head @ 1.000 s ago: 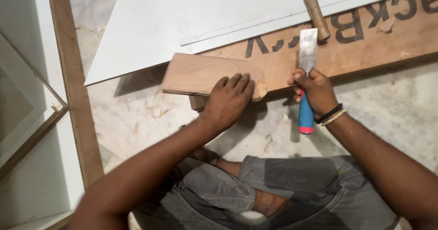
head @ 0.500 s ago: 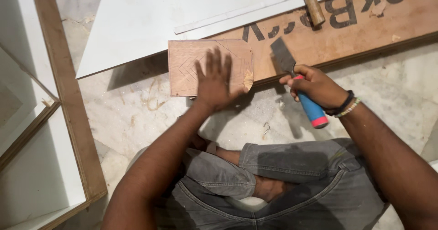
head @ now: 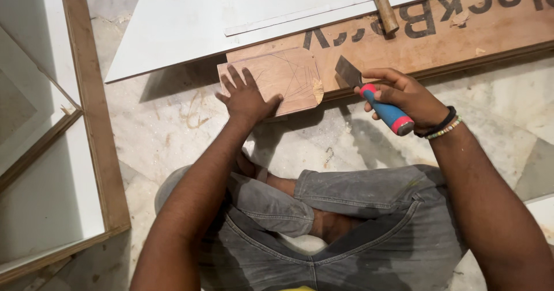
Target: The person is assembling a piece of furniture by hammering a metal punch into a wooden board to create a hole. They use a hammer and a metal punch to drive the punch into the wood, then remove the punch and inspect the board.
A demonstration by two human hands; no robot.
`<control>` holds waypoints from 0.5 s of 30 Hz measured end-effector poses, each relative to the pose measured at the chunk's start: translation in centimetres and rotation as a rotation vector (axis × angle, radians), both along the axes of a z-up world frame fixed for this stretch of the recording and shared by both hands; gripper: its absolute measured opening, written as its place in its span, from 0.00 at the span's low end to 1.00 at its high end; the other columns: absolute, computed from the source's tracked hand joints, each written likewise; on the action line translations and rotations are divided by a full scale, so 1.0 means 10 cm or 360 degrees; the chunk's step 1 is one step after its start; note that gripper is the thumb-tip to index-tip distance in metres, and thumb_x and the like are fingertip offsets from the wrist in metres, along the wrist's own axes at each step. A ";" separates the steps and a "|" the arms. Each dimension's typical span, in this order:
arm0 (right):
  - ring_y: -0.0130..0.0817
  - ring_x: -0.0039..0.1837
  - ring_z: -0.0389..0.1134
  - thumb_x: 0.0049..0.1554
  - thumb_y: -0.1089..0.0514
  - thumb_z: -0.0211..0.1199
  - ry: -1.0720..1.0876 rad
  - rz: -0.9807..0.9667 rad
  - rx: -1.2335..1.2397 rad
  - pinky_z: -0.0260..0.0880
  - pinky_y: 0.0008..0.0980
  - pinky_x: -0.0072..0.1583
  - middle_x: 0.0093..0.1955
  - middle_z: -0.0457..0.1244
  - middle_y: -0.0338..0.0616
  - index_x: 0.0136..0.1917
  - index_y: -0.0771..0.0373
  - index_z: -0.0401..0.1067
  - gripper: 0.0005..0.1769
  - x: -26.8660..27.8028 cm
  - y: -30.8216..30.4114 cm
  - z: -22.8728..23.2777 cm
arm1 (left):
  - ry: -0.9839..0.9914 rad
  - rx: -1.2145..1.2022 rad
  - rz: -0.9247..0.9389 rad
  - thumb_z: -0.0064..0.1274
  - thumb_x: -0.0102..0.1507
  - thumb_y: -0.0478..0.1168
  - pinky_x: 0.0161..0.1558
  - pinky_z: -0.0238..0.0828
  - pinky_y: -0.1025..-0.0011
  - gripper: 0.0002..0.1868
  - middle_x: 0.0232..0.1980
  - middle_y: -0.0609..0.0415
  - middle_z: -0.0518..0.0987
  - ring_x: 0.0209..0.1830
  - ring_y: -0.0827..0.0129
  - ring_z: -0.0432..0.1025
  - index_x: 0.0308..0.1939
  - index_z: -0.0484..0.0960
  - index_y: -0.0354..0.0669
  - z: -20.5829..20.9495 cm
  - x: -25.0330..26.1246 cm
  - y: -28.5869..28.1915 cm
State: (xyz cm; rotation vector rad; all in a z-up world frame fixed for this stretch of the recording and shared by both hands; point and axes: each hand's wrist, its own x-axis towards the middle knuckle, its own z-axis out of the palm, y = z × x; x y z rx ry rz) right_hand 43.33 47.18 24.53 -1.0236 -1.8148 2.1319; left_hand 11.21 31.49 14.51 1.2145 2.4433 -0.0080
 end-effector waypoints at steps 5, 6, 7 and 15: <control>0.37 0.52 0.72 0.60 0.54 0.58 0.0030 -0.0016 -0.0052 0.77 0.34 0.50 0.66 0.64 0.57 0.74 0.69 0.60 0.32 -0.02 -0.02 0.17 | -0.0210 0.0365 -0.0548 0.52 0.56 0.80 0.74 0.40 0.32 0.67 0.83 0.34 0.38 0.83 0.40 0.36 0.82 0.43 0.41 0.29 0.28 0.17; 0.38 0.52 0.72 0.61 0.53 0.57 0.0060 -0.0028 -0.0083 0.77 0.34 0.50 0.65 0.64 0.57 0.74 0.70 0.61 0.31 -0.06 0.01 0.20 | -0.0345 0.0665 -0.0731 0.54 0.55 0.80 0.76 0.42 0.35 0.67 0.83 0.34 0.40 0.84 0.41 0.39 0.82 0.43 0.43 0.38 0.35 0.23; 0.38 0.52 0.72 0.62 0.53 0.56 0.0088 -0.0037 -0.0120 0.77 0.34 0.50 0.64 0.64 0.58 0.73 0.71 0.62 0.30 -0.12 0.04 0.22 | -0.0483 0.0965 -0.0905 0.56 0.55 0.80 0.77 0.45 0.39 0.68 0.83 0.35 0.42 0.84 0.42 0.42 0.82 0.44 0.44 0.47 0.43 0.28; 0.32 0.50 0.71 0.62 0.51 0.54 -0.0456 0.0086 0.0584 0.76 0.34 0.47 0.54 0.69 0.49 0.66 0.64 0.71 0.23 -0.90 0.87 0.04 | -0.1164 0.1608 -0.0616 0.59 0.71 0.49 0.69 0.77 0.63 0.22 0.66 0.53 0.79 0.66 0.66 0.75 0.67 0.72 0.55 0.68 0.73 1.04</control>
